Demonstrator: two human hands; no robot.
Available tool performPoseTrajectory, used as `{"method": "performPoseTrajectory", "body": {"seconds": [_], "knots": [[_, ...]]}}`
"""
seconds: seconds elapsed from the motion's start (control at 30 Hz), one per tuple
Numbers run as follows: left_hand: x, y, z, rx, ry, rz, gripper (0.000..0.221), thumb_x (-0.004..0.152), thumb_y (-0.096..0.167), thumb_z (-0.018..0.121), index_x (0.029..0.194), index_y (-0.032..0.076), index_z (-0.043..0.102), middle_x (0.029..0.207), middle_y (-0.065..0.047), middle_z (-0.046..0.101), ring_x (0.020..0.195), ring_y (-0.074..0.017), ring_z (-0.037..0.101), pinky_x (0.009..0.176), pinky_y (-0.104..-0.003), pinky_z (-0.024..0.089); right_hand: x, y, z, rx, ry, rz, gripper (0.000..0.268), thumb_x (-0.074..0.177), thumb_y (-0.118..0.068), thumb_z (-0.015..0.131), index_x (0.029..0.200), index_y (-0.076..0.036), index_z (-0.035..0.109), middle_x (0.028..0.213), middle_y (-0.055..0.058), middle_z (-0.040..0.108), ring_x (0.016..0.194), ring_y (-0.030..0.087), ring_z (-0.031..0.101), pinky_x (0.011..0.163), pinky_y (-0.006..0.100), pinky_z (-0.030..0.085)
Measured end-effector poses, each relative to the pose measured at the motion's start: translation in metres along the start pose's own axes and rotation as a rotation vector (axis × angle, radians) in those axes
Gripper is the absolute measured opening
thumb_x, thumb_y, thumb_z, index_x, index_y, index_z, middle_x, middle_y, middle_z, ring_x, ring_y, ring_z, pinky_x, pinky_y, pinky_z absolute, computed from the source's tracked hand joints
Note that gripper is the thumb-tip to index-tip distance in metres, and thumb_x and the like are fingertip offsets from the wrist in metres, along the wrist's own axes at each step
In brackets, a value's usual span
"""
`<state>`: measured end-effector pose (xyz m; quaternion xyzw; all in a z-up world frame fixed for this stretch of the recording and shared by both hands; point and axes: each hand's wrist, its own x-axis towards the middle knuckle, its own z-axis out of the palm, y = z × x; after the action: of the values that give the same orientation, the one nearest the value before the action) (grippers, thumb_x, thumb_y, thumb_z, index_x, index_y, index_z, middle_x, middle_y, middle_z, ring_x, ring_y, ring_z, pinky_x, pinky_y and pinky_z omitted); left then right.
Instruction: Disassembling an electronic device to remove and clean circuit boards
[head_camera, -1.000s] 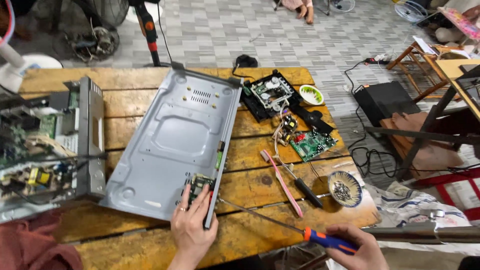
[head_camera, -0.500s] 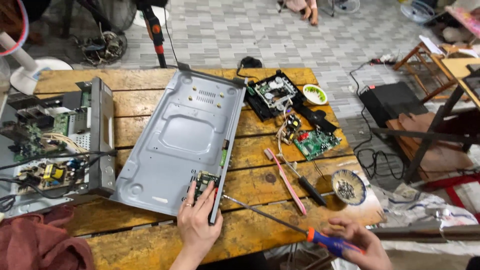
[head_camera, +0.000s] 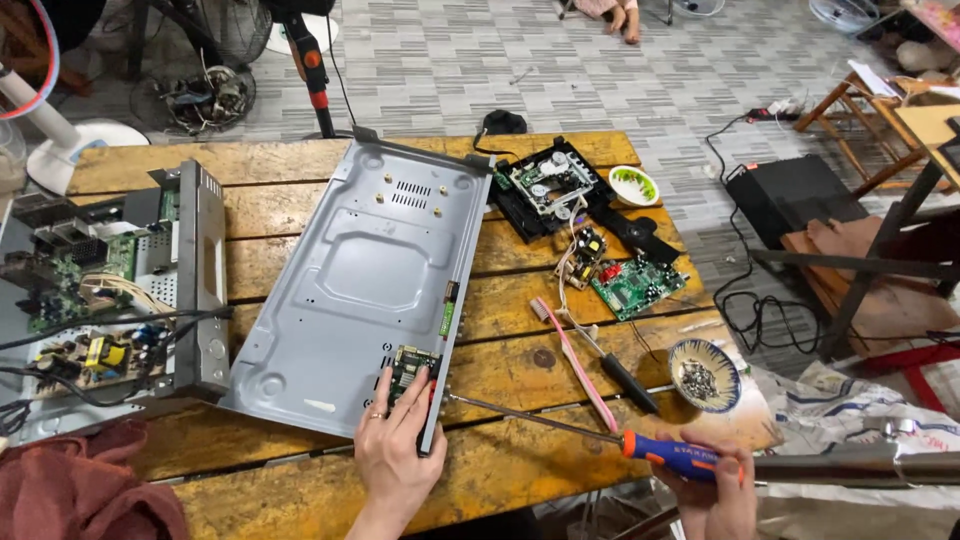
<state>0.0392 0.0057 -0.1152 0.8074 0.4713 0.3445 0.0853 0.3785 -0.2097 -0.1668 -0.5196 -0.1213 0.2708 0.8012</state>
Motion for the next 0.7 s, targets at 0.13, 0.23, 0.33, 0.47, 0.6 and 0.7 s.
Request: {"method": "performPoseTrajectory", "body": {"seconds": [0.13, 0.23, 0.33, 0.47, 0.6, 0.7], "knots": [[-0.005, -0.002, 0.002, 0.027, 0.010, 0.018, 0.066, 0.064, 0.020, 0.072, 0.130, 0.016, 0.066, 0.139, 0.006, 0.063, 0.141, -0.0334, 0.047, 0.096, -0.045, 0.051, 0.016, 0.003, -0.046, 0.176, -0.288, -0.083, 0.030, 0.092, -0.030, 0.074, 0.111, -0.010, 0.062, 0.118, 0.038, 0.063, 0.122, 0.047, 0.059, 0.081, 0.057, 0.057], [-0.005, -0.001, 0.003, 0.014, -0.008, -0.012, 0.064, 0.067, 0.022, 0.071, 0.131, 0.019, 0.065, 0.142, 0.009, 0.061, 0.143, -0.0321, 0.045, 0.097, -0.049, 0.049, -0.002, -0.026, -0.018, 0.042, -0.359, -0.034, 0.048, 0.078, -0.017, 0.077, 0.117, -0.007, 0.050, 0.124, 0.041, 0.059, 0.090, 0.045, 0.068, 0.066, 0.045, 0.060], [-0.004, 0.000, 0.001, 0.011, -0.026, -0.027, 0.063, 0.069, 0.021, 0.070, 0.132, 0.019, 0.065, 0.142, 0.010, 0.060, 0.144, -0.0321, 0.044, 0.098, -0.048, 0.050, -0.008, -0.034, -0.002, -0.334, -0.040, 0.023, 0.037, 0.086, -0.010, 0.054, 0.117, 0.011, 0.053, 0.109, 0.038, 0.061, 0.094, 0.053, 0.065, 0.077, 0.059, 0.059], [-0.004, -0.001, 0.003, 0.010, -0.027, -0.028, 0.065, 0.068, 0.023, 0.070, 0.133, 0.019, 0.064, 0.142, 0.009, 0.060, 0.144, -0.0330, 0.044, 0.096, -0.048, 0.051, -0.006, -0.038, -0.001, -0.551, -0.001, 0.034, 0.038, 0.095, -0.015, 0.054, 0.124, 0.009, 0.061, 0.093, 0.034, 0.058, 0.069, 0.049, 0.068, 0.064, 0.051, 0.061], [-0.005, -0.003, 0.006, 0.029, -0.015, -0.020, 0.064, 0.067, 0.023, 0.071, 0.131, 0.019, 0.065, 0.141, 0.010, 0.061, 0.143, -0.0320, 0.045, 0.093, -0.048, 0.053, -0.012, -0.055, -0.002, -0.490, -0.277, -0.018, 0.062, 0.077, -0.008, 0.058, 0.138, -0.004, 0.043, 0.132, 0.031, 0.063, 0.042, 0.035, 0.063, 0.049, 0.039, 0.056], [-0.006, -0.004, 0.007, 0.037, -0.012, -0.017, 0.064, 0.067, 0.023, 0.072, 0.130, 0.019, 0.066, 0.141, 0.011, 0.061, 0.143, -0.0307, 0.045, 0.093, -0.046, 0.053, -0.018, -0.060, 0.020, -0.543, -0.027, 0.112, 0.045, 0.089, -0.007, 0.057, 0.132, 0.006, 0.053, 0.078, 0.045, 0.063, 0.056, 0.054, 0.068, 0.056, 0.054, 0.057]]}}
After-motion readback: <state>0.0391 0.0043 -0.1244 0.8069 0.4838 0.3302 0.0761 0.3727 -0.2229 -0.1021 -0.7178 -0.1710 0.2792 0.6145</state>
